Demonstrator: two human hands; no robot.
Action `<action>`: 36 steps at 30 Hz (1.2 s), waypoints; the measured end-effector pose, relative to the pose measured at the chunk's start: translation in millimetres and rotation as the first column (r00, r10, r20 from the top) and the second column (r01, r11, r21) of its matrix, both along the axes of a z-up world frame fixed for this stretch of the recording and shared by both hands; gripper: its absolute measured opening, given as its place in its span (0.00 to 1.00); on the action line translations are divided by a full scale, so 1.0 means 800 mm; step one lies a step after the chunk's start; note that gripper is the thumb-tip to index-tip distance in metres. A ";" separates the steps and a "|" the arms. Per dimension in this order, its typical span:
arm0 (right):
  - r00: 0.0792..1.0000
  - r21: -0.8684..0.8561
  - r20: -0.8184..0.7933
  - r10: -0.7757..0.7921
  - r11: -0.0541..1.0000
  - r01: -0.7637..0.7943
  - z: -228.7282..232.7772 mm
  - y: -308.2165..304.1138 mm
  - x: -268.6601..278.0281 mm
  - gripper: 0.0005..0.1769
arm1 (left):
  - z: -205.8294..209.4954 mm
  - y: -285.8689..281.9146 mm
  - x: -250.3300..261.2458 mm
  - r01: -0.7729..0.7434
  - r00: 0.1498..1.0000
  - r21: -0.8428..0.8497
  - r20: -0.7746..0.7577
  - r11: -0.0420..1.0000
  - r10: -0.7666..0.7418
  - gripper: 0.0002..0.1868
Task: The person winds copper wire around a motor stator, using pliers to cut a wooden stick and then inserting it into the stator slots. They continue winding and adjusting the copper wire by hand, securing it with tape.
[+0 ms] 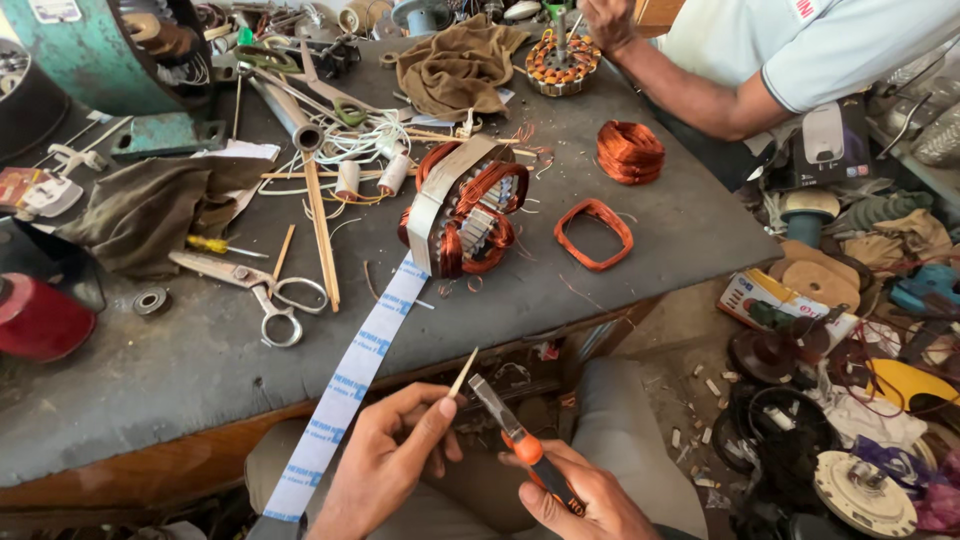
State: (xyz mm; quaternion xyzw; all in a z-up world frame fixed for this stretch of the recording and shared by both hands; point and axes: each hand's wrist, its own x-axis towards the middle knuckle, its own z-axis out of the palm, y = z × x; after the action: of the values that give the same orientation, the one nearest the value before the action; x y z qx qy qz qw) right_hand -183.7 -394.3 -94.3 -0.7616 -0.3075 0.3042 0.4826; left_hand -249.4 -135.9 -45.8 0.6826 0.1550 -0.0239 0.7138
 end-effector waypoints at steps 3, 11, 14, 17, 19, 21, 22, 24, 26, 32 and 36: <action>1.000 0.036 -0.010 -0.005 0.999 0.006 -0.007 -0.001 0.001 0.34 | -0.004 -0.002 0.002 0.026 1.000 -0.008 -0.009 1.000 -0.026 0.17; 0.997 -0.069 0.078 0.018 0.998 -0.012 -0.019 -0.002 0.007 0.30 | -0.013 0.002 0.007 -0.014 0.999 0.000 -0.044 1.000 0.014 0.16; 0.995 -0.062 0.098 0.024 0.998 -0.018 -0.022 -0.004 0.005 0.27 | -0.013 0.004 0.006 0.017 0.999 0.013 -0.045 1.000 -0.017 0.16; 0.992 -0.075 0.124 0.015 0.997 -0.006 -0.022 -0.007 0.004 0.27 | -0.012 0.007 0.006 0.050 0.998 0.046 -0.049 0.998 -0.047 0.17; 0.993 -0.081 0.122 0.006 0.997 0.004 -0.023 -0.009 0.005 0.27 | -0.012 0.009 0.007 0.065 0.996 0.064 -0.058 0.996 -0.061 0.17; 0.995 -0.068 0.098 -0.005 0.998 0.012 -0.024 -0.009 0.006 0.26 | -0.013 0.008 0.009 0.048 0.998 0.068 -0.046 0.997 -0.045 0.17; 0.996 -0.063 0.091 -0.007 0.998 0.013 -0.026 -0.009 0.007 0.26 | -0.014 0.007 0.010 0.040 0.998 0.071 -0.042 0.997 -0.037 0.17; 0.997 -0.054 0.076 -0.010 0.998 0.014 -0.028 -0.010 0.008 0.26 | -0.016 0.006 0.010 0.025 0.998 0.064 -0.055 0.998 -0.022 0.17; 0.999 -0.091 0.009 -0.031 0.995 0.031 -0.032 -0.009 0.008 0.27 | -0.018 0.007 0.012 0.013 0.996 0.073 -0.092 0.997 -0.007 0.17; 0.999 -0.106 -0.014 -0.034 0.994 0.033 -0.037 -0.008 0.010 0.27 | -0.027 0.014 0.013 -0.037 0.994 0.059 -0.096 0.998 0.043 0.17; 0.998 -0.070 0.019 -0.059 0.996 0.060 -0.036 -0.007 0.009 0.27 | -0.033 0.020 0.013 -0.064 0.997 0.027 -0.047 0.998 0.065 0.17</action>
State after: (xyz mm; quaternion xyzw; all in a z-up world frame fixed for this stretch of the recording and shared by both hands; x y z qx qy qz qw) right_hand -176.6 -400.0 -122.9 -0.7896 -0.2779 0.2937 0.4616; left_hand -239.4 -119.7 -72.2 0.6854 0.1944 -0.0153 0.7016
